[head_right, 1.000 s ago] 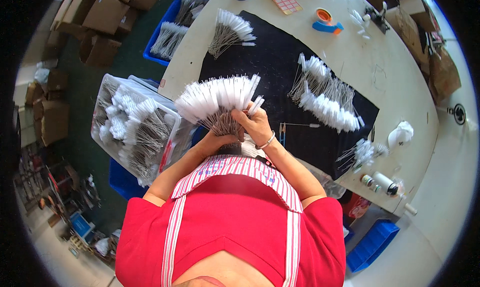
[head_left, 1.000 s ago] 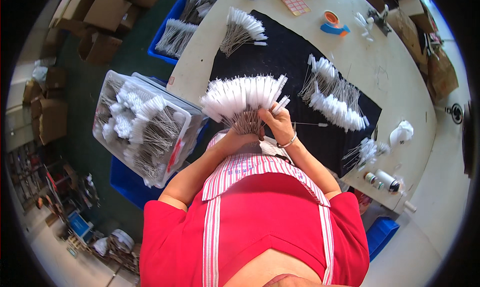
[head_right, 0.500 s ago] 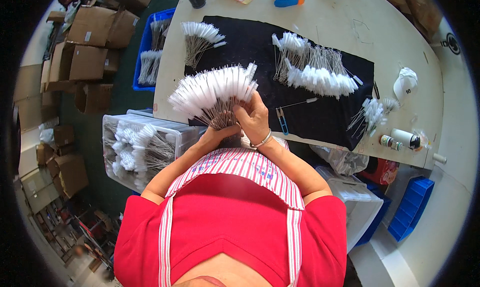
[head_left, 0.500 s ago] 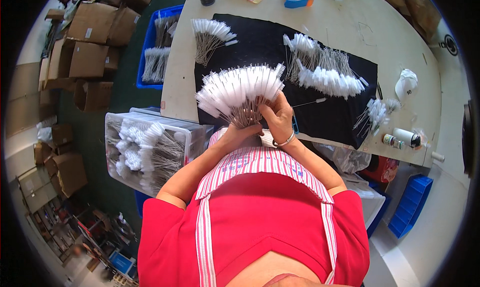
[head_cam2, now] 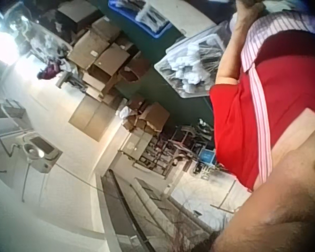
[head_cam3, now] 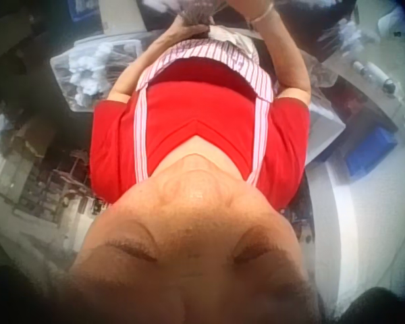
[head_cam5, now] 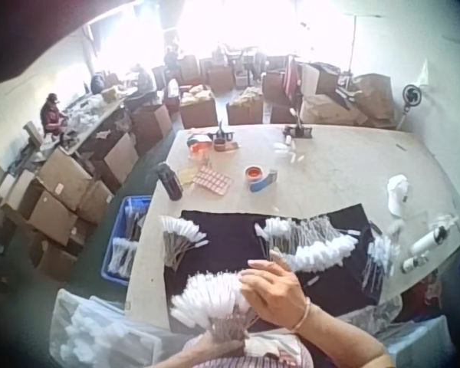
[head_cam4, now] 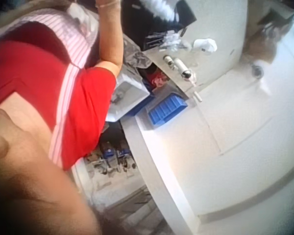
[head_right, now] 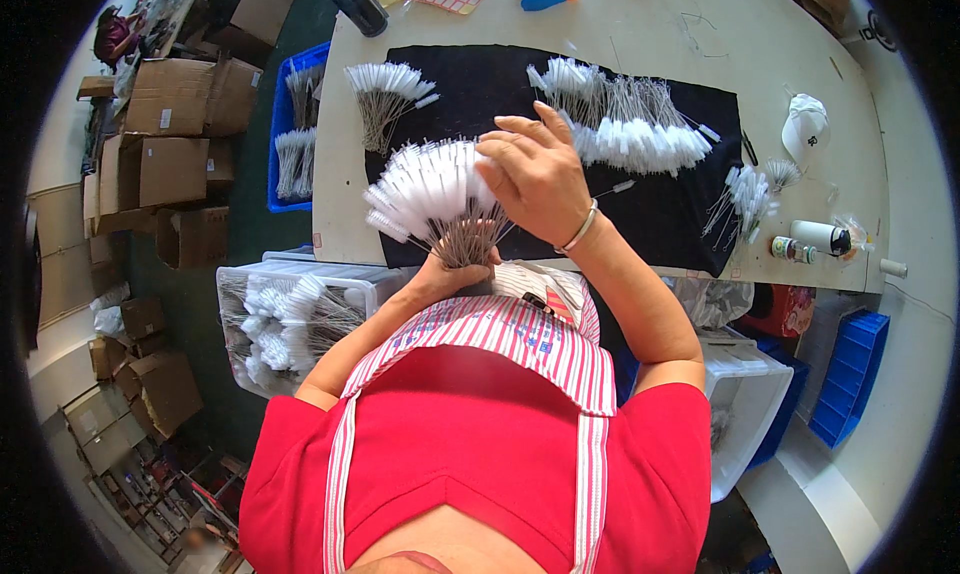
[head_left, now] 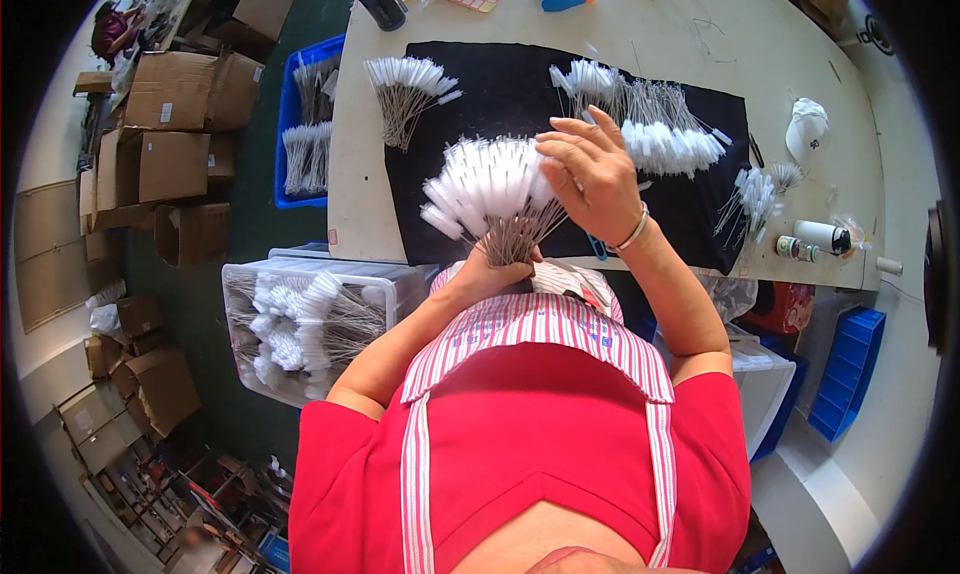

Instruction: The recorder is sorting and bundling white plastic tubes or rods in an industrial setting.

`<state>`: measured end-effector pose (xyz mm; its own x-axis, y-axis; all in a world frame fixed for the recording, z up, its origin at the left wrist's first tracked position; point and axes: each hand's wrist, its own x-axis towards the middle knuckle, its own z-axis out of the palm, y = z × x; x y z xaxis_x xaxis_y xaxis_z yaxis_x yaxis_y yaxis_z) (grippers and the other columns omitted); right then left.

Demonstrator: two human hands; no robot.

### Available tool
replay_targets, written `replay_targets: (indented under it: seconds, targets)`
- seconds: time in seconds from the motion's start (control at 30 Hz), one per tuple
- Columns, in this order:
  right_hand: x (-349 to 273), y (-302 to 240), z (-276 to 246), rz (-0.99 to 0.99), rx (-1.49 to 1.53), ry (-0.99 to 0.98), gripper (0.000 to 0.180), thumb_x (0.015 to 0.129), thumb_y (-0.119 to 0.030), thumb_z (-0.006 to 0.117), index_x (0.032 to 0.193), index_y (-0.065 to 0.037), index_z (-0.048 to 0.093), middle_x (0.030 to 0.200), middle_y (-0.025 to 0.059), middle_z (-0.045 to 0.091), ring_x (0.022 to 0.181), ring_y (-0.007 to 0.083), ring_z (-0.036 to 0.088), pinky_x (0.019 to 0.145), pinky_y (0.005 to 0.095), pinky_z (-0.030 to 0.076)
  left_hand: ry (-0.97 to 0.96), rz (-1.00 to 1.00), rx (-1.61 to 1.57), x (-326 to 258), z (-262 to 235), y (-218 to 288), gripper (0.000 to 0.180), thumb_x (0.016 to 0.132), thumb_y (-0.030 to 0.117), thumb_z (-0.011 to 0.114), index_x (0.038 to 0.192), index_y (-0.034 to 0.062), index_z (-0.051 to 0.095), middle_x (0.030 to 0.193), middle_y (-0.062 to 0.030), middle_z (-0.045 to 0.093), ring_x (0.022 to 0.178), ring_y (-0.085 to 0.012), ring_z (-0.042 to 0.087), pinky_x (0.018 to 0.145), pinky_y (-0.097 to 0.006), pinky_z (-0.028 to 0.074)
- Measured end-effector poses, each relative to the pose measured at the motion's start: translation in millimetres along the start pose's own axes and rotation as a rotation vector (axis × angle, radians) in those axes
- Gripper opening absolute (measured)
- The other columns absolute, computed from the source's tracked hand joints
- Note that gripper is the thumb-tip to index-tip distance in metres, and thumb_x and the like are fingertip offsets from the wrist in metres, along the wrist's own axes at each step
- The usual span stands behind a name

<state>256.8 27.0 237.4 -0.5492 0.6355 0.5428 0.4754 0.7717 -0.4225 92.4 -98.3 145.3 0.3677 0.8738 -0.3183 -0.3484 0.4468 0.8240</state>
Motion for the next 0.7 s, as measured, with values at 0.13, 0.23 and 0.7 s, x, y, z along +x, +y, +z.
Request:
replay_targets:
  seconds: [0.13, 0.23, 0.7]
  targets:
    - [9.1, -0.9, -9.9, 0.196, 0.070, -0.072, 0.014, 0.076, -0.008, 0.055, 0.085, -0.003, 0.064, 0.085, 0.0086, 0.066, 0.088, 0.0238, 0.061, 0.091, 0.0359, 0.040, -0.072, 0.033, 0.036, -2.4, -7.8, -4.9, 0.075, 0.072, -0.006, 0.059, 0.137, 0.0088, 0.026, 0.100, -0.0059, 0.054, 0.087, -0.0103, 0.052, 0.077, -0.024, 0.043]
    - [22.1, 3.5, -8.1, 0.457, 0.457, -0.122, 0.014, 0.075, -0.007, 0.059, 0.087, -0.001, 0.065, 0.084, 0.0085, 0.066, 0.078, 0.0187, 0.063, 0.077, 0.0291, 0.047, -0.076, 0.074, 0.099, -1.2, -12.4, -16.0, 0.076, 0.072, -0.006, 0.058, 0.139, 0.0092, 0.025, 0.099, -0.0045, 0.053, 0.088, -0.0096, 0.050, 0.079, -0.024, 0.042]
    - [60.9, 22.4, -41.6, 0.153, 0.384, -0.705, 0.013, 0.076, -0.007, 0.065, 0.087, 0.001, 0.065, 0.076, 0.0064, 0.065, 0.070, 0.0113, 0.062, 0.067, 0.0243, 0.051, -0.201, -0.061, 0.174, 0.0, -6.5, -6.1, 0.049, 0.073, 0.005, 0.057, 0.120, 0.0050, 0.046, 0.097, -0.0016, 0.052, 0.084, -0.0098, 0.047, 0.078, -0.025, 0.039]
